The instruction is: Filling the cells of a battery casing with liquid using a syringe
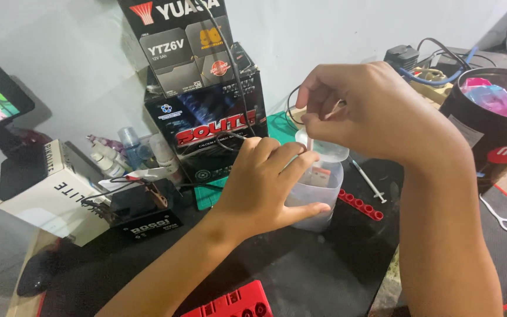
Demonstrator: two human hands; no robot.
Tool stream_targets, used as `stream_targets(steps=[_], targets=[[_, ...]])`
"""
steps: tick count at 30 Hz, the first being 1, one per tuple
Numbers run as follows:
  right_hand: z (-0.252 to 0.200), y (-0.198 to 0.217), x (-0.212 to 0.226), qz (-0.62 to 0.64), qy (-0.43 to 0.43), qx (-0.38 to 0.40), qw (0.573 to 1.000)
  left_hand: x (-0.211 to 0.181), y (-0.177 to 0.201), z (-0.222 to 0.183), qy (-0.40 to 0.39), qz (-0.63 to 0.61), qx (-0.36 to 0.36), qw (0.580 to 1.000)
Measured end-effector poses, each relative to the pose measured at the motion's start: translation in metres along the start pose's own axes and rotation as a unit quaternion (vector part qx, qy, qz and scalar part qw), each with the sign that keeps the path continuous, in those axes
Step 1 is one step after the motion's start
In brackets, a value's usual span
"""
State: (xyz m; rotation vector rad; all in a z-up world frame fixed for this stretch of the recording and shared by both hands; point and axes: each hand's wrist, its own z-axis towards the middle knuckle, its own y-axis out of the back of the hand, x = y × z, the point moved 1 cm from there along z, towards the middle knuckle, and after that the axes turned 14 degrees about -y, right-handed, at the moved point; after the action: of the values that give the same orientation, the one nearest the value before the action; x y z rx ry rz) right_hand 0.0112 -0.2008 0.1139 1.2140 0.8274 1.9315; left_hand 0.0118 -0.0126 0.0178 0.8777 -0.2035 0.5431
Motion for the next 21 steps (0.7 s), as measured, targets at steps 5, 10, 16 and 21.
stream_targets(steps=[5, 10, 16, 21], targets=[[-0.0008, 0.0023, 0.0012, 0.015, 0.001, -0.003, 1.0, 0.001, 0.002, 0.0006, -0.003, 0.013, 0.011, 1.0], [-0.0004, 0.0005, -0.0034, 0.02, 0.035, -0.02, 0.999, 0.0007, 0.0041, 0.0022, 0.0, 0.003, 0.028, 1.0], [-0.0017, 0.0034, 0.0005, 0.04, 0.028, -0.005, 0.999, 0.0018, 0.0029, 0.0001, 0.003, 0.015, 0.021, 1.0], [-0.0001, -0.0005, -0.0021, 0.025, 0.044, -0.015, 0.999, 0.0017, 0.0038, -0.0016, -0.006, 0.026, 0.028, 0.999]])
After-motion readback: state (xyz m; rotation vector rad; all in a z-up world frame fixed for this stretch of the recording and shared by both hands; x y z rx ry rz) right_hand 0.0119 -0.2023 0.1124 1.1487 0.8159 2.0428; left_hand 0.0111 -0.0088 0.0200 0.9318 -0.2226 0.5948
